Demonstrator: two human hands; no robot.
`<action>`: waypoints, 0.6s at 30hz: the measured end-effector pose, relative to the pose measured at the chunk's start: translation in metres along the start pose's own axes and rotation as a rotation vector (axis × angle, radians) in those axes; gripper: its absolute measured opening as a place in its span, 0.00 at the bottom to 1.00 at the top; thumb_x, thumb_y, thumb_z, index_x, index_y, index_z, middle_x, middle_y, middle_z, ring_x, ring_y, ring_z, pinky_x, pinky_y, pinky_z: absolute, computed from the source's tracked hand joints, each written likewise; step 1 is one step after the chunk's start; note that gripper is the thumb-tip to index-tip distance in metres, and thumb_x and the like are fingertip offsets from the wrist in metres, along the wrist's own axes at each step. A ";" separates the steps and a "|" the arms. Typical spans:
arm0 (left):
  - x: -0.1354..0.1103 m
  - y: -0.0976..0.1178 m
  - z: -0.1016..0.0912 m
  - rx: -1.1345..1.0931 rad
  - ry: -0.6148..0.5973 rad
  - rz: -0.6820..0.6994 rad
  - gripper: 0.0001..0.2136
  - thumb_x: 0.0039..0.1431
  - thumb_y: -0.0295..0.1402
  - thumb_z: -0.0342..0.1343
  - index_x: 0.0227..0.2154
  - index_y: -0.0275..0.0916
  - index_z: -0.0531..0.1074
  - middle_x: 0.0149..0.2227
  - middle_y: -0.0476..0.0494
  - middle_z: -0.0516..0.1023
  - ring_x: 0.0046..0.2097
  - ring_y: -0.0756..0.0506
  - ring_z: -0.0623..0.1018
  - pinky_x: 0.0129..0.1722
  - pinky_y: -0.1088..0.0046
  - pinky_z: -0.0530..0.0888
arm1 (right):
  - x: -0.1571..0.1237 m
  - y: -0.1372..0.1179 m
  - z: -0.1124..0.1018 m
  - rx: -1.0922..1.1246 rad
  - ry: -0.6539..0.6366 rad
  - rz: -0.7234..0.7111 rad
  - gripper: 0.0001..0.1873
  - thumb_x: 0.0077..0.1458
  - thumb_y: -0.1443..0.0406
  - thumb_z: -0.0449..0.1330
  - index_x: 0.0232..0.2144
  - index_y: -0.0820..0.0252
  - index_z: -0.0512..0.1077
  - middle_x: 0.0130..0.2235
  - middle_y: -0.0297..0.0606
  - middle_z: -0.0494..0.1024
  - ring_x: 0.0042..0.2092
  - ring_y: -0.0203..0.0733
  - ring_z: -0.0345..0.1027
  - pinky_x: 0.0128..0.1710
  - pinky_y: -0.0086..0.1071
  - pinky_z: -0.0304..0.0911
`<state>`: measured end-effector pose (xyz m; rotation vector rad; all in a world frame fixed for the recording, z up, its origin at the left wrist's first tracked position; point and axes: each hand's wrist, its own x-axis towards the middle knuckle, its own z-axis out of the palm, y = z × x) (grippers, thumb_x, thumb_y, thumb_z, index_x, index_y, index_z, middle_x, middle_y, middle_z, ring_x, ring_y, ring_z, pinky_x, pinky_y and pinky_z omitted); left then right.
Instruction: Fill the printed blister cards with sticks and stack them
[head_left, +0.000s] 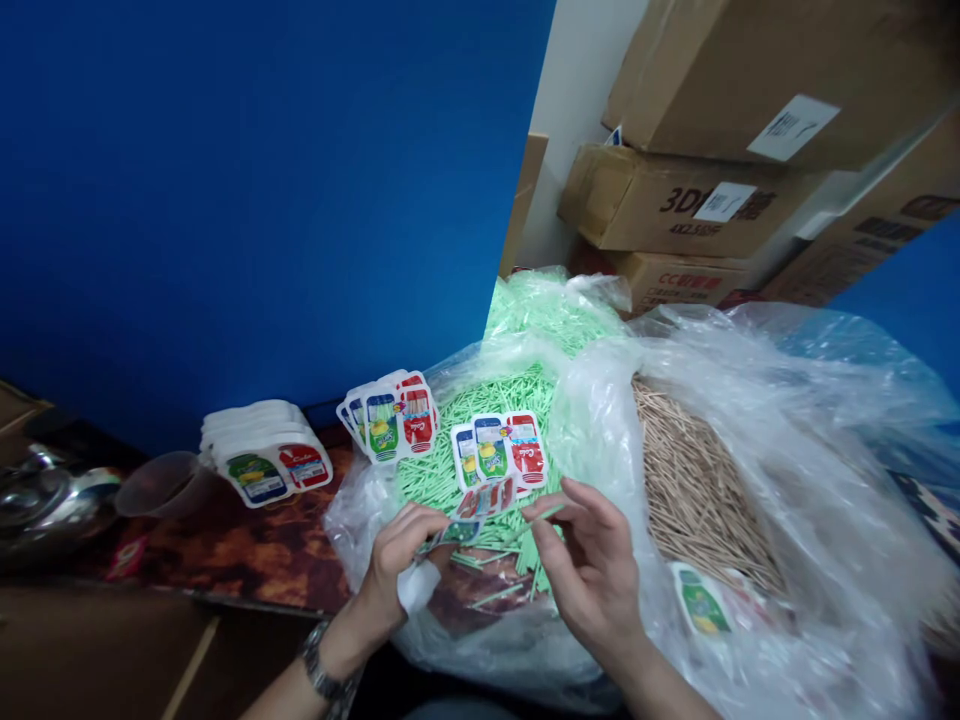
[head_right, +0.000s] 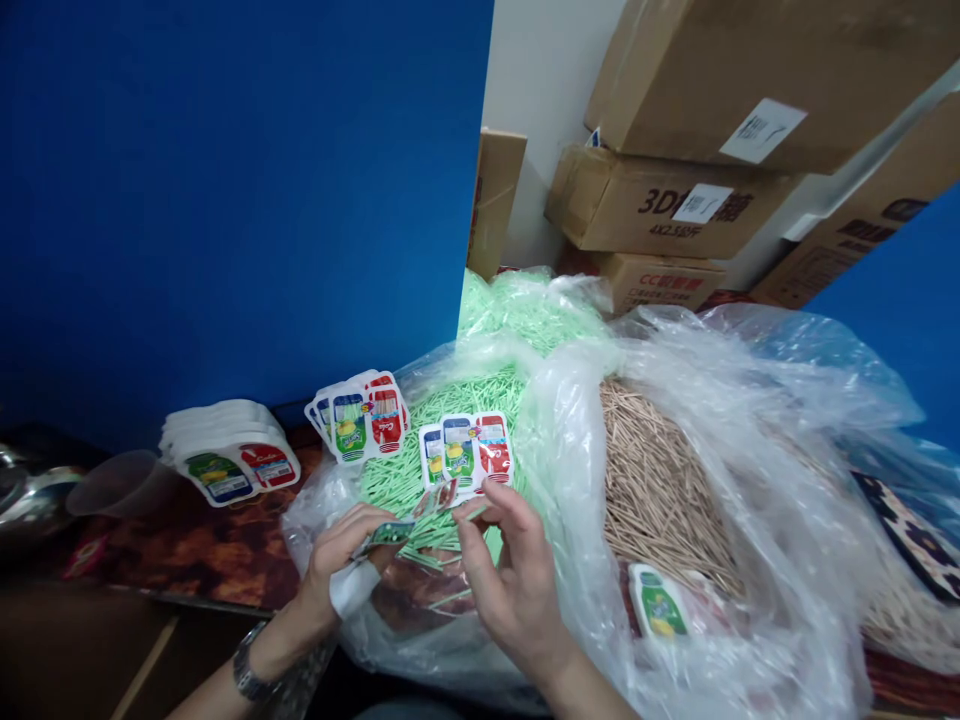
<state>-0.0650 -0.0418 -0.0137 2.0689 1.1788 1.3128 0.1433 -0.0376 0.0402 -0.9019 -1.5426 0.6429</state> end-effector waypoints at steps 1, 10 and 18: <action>0.000 0.001 0.001 -0.004 -0.012 -0.003 0.06 0.57 0.23 0.57 0.36 0.38 0.73 0.32 0.43 0.78 0.35 0.45 0.77 0.34 0.69 0.74 | 0.004 -0.007 0.001 0.043 0.042 -0.052 0.27 0.57 0.74 0.55 0.55 0.49 0.58 0.37 0.35 0.74 0.38 0.39 0.70 0.40 0.36 0.68; -0.001 0.007 0.007 -0.058 -0.069 0.015 0.06 0.58 0.23 0.55 0.37 0.37 0.72 0.32 0.44 0.78 0.34 0.45 0.75 0.35 0.69 0.72 | 0.019 -0.007 0.010 -0.130 -0.140 -0.490 0.29 0.51 0.80 0.56 0.53 0.53 0.62 0.39 0.37 0.79 0.39 0.39 0.73 0.40 0.37 0.70; 0.000 0.003 0.005 -0.106 -0.106 0.051 0.10 0.58 0.23 0.55 0.42 0.39 0.72 0.36 0.41 0.79 0.37 0.44 0.76 0.37 0.66 0.72 | 0.018 -0.009 0.005 -0.494 -0.338 -0.586 0.09 0.59 0.63 0.55 0.40 0.58 0.72 0.47 0.44 0.75 0.52 0.49 0.64 0.56 0.52 0.56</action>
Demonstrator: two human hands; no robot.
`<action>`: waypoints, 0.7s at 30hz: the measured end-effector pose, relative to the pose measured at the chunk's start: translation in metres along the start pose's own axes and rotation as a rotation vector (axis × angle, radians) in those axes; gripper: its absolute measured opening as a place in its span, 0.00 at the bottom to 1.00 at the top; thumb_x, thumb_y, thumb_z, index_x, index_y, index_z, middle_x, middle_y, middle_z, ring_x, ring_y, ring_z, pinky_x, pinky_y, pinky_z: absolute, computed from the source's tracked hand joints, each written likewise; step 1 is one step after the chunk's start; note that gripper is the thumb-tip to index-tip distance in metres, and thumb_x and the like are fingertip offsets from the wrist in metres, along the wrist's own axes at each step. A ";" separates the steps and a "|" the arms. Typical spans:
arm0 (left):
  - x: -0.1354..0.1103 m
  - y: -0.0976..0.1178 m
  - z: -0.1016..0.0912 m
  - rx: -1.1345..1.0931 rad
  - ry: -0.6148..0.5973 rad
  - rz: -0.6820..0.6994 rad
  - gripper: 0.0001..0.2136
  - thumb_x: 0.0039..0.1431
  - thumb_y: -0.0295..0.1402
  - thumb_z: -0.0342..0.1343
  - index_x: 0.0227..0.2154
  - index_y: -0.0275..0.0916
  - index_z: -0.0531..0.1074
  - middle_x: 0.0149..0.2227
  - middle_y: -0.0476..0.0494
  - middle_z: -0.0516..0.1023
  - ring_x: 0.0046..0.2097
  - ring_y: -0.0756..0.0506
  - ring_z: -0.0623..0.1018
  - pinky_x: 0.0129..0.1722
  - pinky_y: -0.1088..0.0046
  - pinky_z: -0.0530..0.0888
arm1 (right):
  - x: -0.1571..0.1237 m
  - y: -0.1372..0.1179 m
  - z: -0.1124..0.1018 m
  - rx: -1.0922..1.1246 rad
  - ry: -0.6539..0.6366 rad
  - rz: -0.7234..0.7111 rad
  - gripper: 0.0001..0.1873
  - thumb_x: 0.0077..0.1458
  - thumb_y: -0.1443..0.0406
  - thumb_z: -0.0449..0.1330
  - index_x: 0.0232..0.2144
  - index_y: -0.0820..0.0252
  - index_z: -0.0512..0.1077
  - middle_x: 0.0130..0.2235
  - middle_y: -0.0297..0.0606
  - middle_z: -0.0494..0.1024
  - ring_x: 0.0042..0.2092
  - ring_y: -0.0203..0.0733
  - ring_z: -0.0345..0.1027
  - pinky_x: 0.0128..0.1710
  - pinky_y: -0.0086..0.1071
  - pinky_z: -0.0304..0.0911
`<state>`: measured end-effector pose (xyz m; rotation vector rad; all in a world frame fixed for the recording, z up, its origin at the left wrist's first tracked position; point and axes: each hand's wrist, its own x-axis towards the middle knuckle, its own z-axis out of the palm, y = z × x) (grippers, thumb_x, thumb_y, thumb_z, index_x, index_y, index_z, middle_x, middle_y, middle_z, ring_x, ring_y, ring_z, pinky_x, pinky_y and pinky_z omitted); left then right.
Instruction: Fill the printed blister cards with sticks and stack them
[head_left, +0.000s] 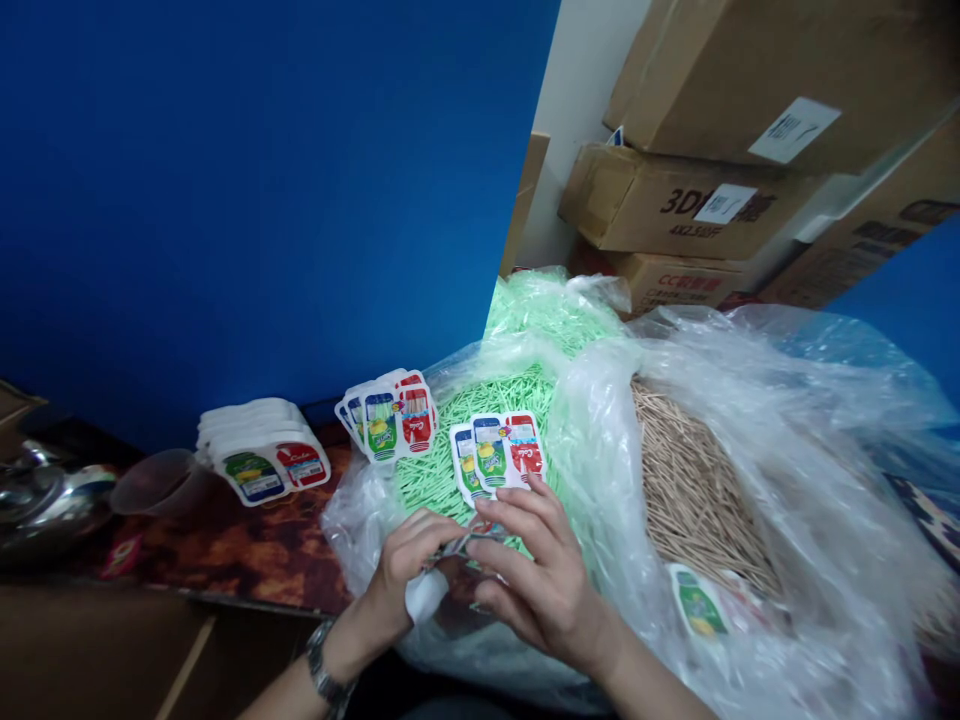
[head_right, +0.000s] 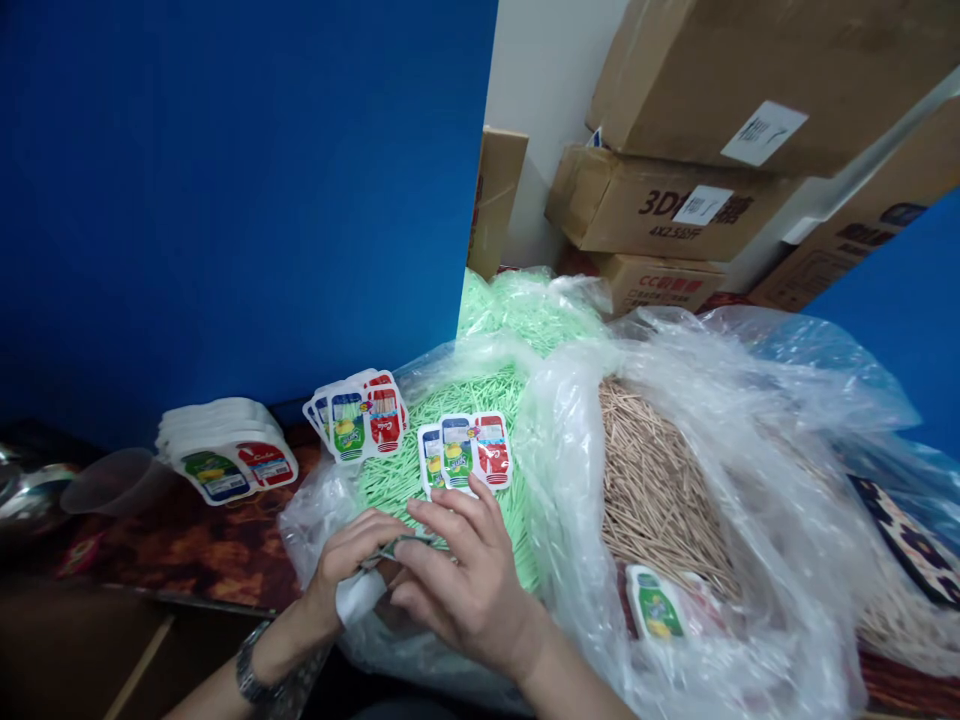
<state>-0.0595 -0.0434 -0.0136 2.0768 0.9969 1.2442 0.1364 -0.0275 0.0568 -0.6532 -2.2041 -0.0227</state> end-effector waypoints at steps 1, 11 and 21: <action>0.001 0.001 0.000 0.002 0.001 0.005 0.10 0.59 0.23 0.55 0.42 0.39 0.72 0.35 0.42 0.79 0.37 0.44 0.76 0.37 0.67 0.73 | 0.000 0.000 -0.001 0.010 -0.010 0.006 0.09 0.58 0.65 0.55 0.41 0.58 0.72 0.48 0.44 0.74 0.52 0.49 0.63 0.56 0.52 0.57; 0.010 0.007 -0.001 0.006 0.033 0.052 0.07 0.59 0.24 0.55 0.39 0.37 0.73 0.33 0.43 0.79 0.34 0.46 0.76 0.35 0.70 0.72 | 0.000 0.004 -0.002 0.073 -0.059 0.017 0.11 0.55 0.69 0.58 0.42 0.57 0.70 0.48 0.43 0.73 0.52 0.49 0.62 0.57 0.53 0.53; 0.009 0.013 0.009 -0.716 -0.018 -0.744 0.13 0.51 0.39 0.63 0.33 0.33 0.76 0.28 0.46 0.79 0.30 0.46 0.76 0.32 0.72 0.73 | -0.005 0.040 0.002 0.402 -0.245 0.602 0.25 0.58 0.60 0.57 0.57 0.52 0.60 0.55 0.43 0.68 0.56 0.47 0.61 0.54 0.42 0.60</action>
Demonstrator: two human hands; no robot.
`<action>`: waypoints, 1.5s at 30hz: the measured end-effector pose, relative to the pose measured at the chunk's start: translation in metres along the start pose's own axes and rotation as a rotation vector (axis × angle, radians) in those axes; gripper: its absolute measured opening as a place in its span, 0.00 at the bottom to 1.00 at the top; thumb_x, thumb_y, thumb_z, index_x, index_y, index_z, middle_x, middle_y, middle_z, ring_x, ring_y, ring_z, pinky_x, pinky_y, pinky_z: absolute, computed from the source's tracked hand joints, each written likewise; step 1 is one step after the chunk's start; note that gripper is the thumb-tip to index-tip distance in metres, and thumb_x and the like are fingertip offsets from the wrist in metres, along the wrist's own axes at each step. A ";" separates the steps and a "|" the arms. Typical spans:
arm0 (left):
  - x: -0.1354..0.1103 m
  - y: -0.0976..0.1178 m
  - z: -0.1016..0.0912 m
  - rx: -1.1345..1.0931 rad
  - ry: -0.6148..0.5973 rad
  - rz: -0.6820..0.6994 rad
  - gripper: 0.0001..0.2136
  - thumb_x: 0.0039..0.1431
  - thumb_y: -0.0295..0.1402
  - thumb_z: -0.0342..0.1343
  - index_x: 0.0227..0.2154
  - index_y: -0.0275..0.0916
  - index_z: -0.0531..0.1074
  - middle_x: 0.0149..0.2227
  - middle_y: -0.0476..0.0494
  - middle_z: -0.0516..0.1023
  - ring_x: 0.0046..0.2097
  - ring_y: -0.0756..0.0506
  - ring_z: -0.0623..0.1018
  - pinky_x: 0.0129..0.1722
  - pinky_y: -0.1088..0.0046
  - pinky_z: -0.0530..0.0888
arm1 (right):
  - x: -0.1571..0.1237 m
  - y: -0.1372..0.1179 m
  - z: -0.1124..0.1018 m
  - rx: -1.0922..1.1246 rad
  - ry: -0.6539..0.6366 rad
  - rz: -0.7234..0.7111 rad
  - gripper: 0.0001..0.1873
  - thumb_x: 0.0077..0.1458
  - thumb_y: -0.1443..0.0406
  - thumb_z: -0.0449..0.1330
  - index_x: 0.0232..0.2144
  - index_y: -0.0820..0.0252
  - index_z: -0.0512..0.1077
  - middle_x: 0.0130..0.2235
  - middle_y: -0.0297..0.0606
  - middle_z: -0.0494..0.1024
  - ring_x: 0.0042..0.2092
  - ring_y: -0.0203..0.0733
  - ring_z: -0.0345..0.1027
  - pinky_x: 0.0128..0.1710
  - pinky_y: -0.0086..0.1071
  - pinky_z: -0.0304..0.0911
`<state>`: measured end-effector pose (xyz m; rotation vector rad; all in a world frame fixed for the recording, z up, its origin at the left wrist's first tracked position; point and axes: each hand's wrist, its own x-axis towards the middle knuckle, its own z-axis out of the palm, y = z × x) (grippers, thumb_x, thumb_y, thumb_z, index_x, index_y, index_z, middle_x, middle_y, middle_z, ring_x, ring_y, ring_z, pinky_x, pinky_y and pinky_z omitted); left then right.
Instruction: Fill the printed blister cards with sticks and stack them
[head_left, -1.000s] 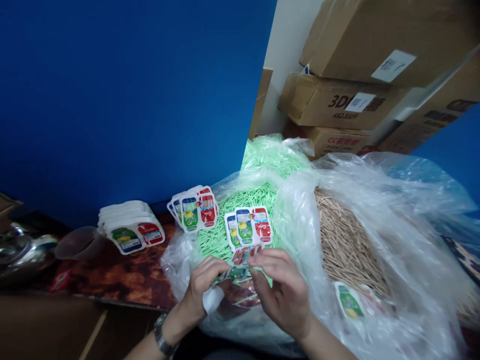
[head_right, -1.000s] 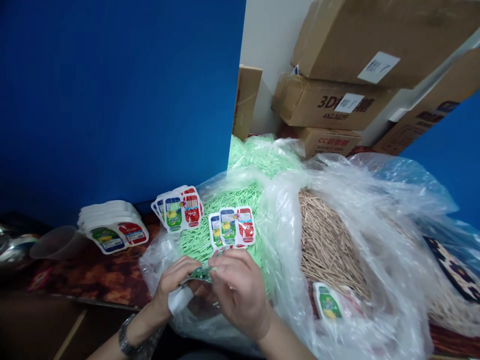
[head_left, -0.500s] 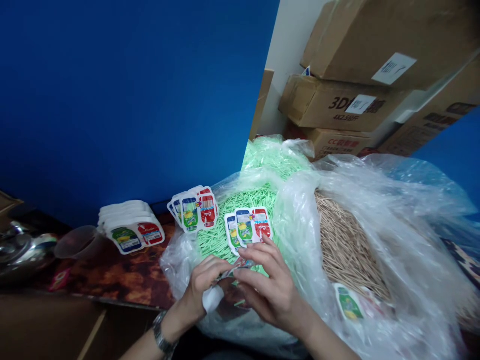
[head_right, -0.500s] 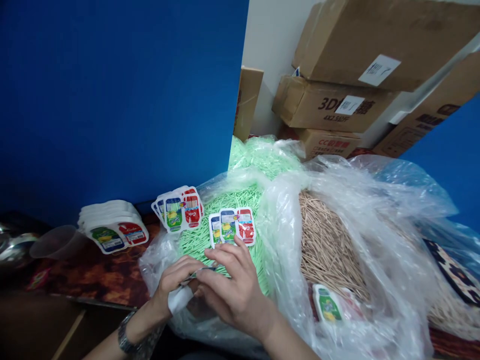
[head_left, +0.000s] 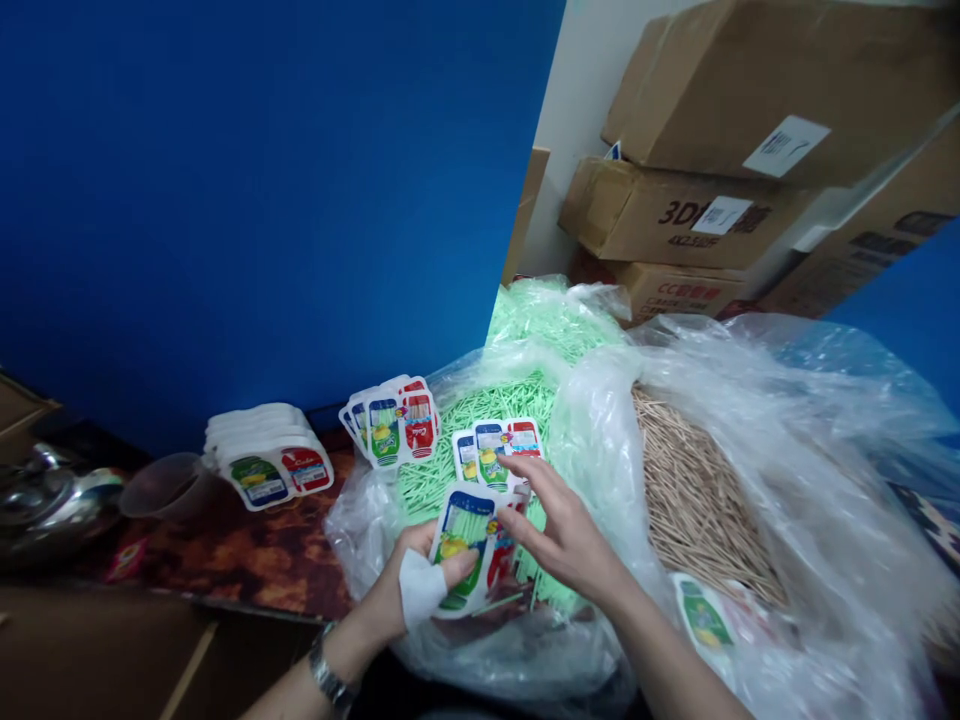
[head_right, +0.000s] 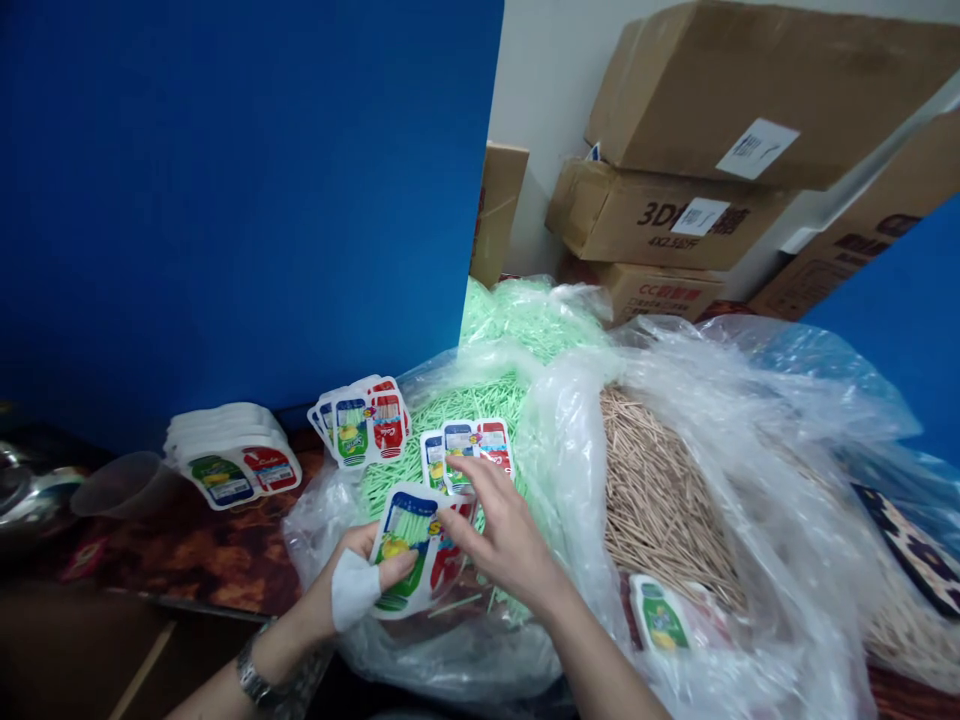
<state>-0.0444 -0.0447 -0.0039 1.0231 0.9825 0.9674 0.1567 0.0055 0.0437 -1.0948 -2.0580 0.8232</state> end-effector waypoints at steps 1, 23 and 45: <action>0.000 -0.001 0.000 -0.067 -0.013 -0.028 0.15 0.50 0.40 0.64 0.35 0.33 0.76 0.29 0.45 0.80 0.30 0.46 0.77 0.33 0.71 0.74 | 0.000 0.008 0.002 0.114 -0.019 0.081 0.24 0.58 0.58 0.58 0.56 0.53 0.61 0.53 0.42 0.70 0.54 0.47 0.64 0.51 0.41 0.63; 0.095 0.032 -0.107 0.505 0.600 0.279 0.20 0.45 0.44 0.64 0.35 0.33 0.75 0.34 0.37 0.78 0.42 0.34 0.77 0.43 0.56 0.72 | 0.043 0.091 0.012 -0.508 0.153 0.190 0.20 0.59 0.60 0.53 0.52 0.61 0.65 0.46 0.49 0.72 0.47 0.50 0.68 0.47 0.42 0.64; 0.067 0.012 -0.041 0.606 0.454 0.367 0.28 0.54 0.38 0.59 0.58 0.39 0.62 0.58 0.32 0.67 0.58 0.34 0.68 0.56 0.50 0.64 | 0.049 0.058 -0.015 -0.066 0.234 0.269 0.18 0.61 0.51 0.47 0.29 0.56 0.63 0.25 0.29 0.65 0.28 0.38 0.62 0.29 0.29 0.58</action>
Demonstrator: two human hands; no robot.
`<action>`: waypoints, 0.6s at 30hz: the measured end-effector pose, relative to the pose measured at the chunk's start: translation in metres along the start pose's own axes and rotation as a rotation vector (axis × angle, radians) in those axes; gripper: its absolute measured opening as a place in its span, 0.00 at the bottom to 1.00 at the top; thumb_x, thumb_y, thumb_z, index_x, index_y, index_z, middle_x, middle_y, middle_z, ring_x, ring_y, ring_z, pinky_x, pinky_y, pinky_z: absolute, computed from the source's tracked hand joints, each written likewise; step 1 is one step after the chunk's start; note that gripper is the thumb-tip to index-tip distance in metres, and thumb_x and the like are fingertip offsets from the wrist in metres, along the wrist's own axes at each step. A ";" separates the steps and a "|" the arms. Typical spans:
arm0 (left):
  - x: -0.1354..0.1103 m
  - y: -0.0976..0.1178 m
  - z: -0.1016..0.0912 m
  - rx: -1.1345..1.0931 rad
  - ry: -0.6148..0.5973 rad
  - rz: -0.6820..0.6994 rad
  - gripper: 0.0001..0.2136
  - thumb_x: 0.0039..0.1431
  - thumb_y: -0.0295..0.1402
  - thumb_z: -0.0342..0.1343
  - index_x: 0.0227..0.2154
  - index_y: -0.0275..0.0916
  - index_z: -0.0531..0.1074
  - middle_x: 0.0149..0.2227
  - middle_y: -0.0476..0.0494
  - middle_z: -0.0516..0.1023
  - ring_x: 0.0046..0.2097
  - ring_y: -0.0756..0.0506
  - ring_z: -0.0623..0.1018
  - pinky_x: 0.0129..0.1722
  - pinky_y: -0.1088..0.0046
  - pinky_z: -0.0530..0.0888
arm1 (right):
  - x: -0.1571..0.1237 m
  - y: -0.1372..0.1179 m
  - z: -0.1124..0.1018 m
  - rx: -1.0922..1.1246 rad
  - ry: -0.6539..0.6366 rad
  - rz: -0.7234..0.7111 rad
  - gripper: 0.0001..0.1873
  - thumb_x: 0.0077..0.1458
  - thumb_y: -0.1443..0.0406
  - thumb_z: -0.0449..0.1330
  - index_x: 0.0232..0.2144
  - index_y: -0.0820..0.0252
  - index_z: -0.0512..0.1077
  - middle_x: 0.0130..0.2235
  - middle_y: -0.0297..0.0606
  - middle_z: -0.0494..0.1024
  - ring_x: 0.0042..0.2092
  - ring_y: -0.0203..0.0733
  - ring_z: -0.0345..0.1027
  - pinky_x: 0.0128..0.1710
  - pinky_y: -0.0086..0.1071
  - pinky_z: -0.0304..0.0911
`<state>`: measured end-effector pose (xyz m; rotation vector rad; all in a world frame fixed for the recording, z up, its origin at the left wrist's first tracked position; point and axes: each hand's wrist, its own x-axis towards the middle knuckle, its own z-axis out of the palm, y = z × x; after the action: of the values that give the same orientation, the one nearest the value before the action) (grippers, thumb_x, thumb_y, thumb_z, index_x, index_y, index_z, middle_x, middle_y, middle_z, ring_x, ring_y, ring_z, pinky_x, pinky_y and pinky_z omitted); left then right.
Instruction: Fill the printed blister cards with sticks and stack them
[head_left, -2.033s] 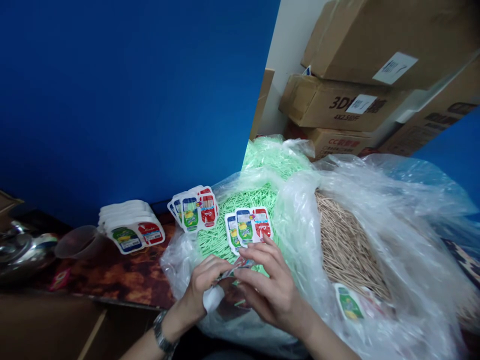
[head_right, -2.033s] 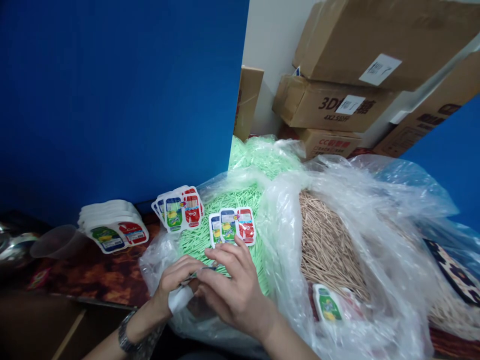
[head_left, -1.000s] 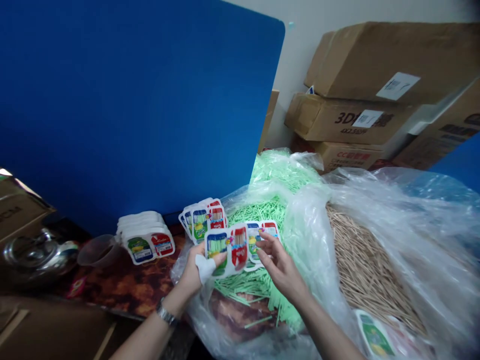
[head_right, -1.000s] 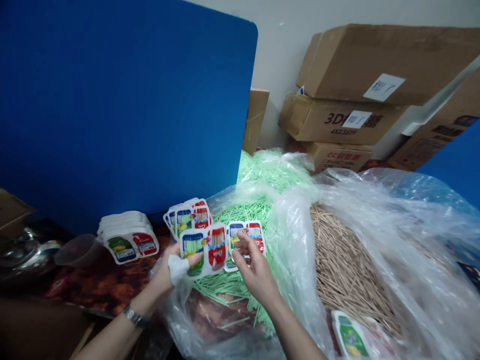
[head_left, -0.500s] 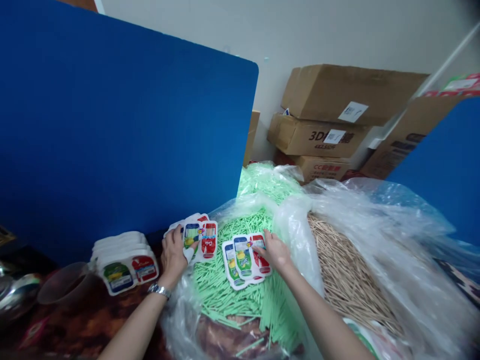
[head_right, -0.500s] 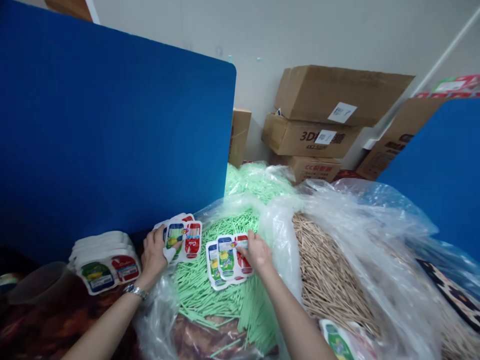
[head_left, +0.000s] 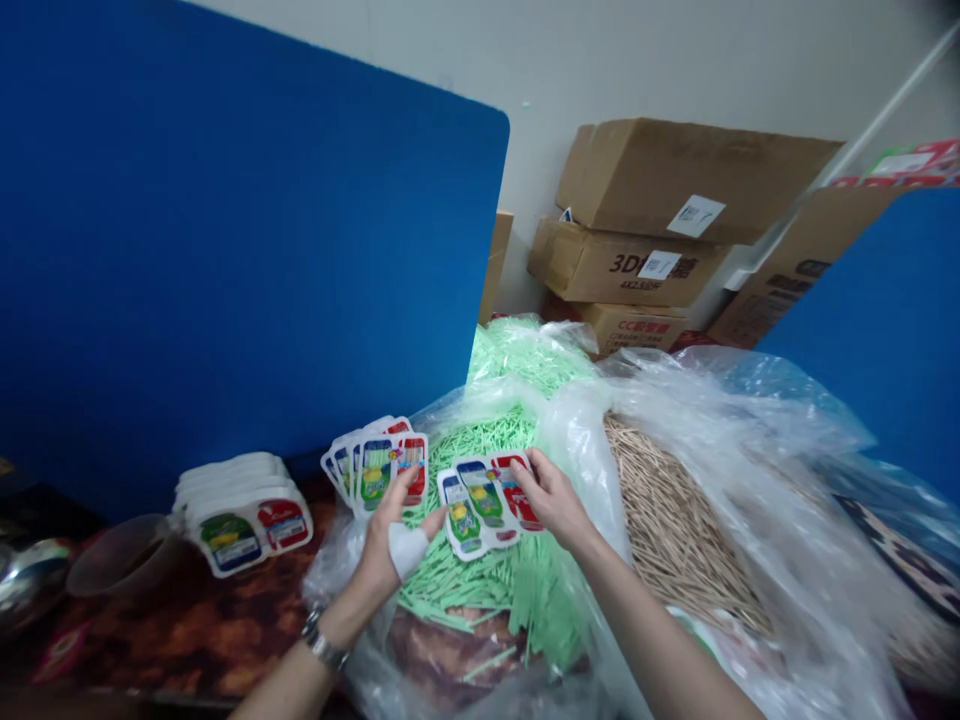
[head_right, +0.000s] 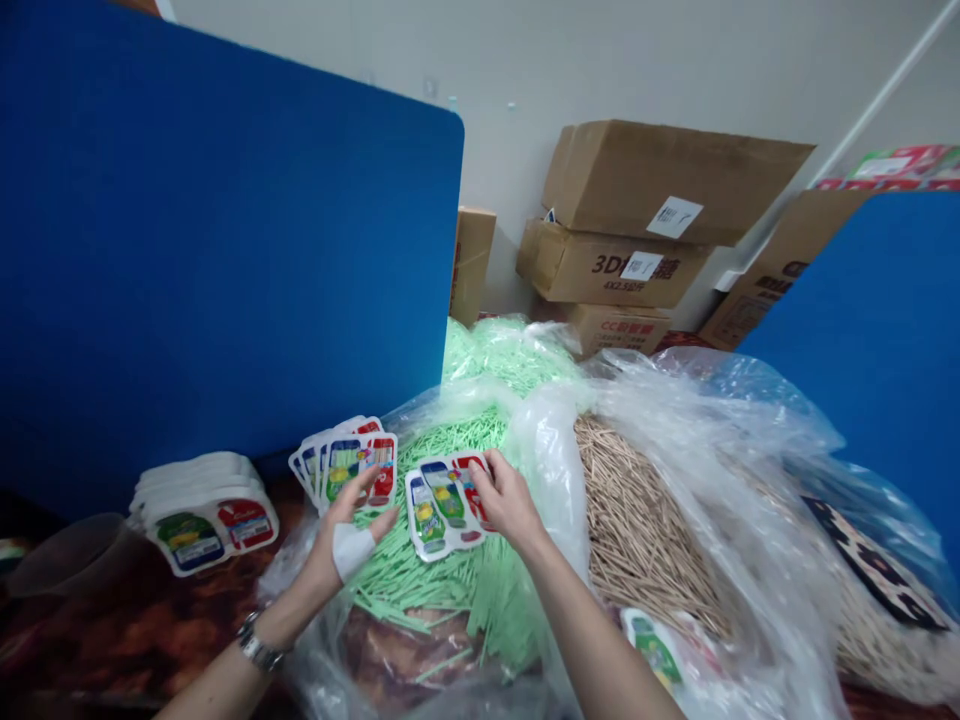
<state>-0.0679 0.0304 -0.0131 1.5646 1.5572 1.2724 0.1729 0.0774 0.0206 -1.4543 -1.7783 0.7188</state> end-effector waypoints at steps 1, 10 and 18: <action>-0.007 0.007 0.013 -0.152 -0.108 -0.062 0.33 0.51 0.38 0.62 0.60 0.38 0.59 0.60 0.31 0.65 0.60 0.33 0.66 0.57 0.50 0.64 | -0.011 -0.011 0.003 0.137 -0.021 -0.008 0.18 0.61 0.50 0.48 0.31 0.56 0.63 0.26 0.29 0.67 0.29 0.38 0.63 0.30 0.29 0.60; -0.038 0.041 0.037 -0.909 -0.362 -0.311 0.28 0.46 0.36 0.67 0.51 0.35 0.69 0.44 0.38 0.81 0.43 0.39 0.80 0.47 0.60 0.74 | -0.068 -0.063 0.033 0.818 -0.246 0.133 0.18 0.60 0.50 0.50 0.45 0.54 0.64 0.35 0.36 0.76 0.33 0.41 0.71 0.32 0.32 0.66; -0.058 0.045 0.027 -0.634 -0.425 -0.447 0.15 0.45 0.40 0.67 0.30 0.32 0.77 0.24 0.45 0.81 0.25 0.45 0.79 0.27 0.72 0.74 | -0.076 -0.054 0.009 0.182 -0.031 -0.168 0.16 0.58 0.56 0.55 0.24 0.59 0.68 0.23 0.29 0.67 0.26 0.33 0.59 0.27 0.26 0.56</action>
<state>-0.0174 -0.0260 0.0047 0.9314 1.0120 0.9627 0.1421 -0.0082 0.0443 -1.1645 -1.7835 0.7966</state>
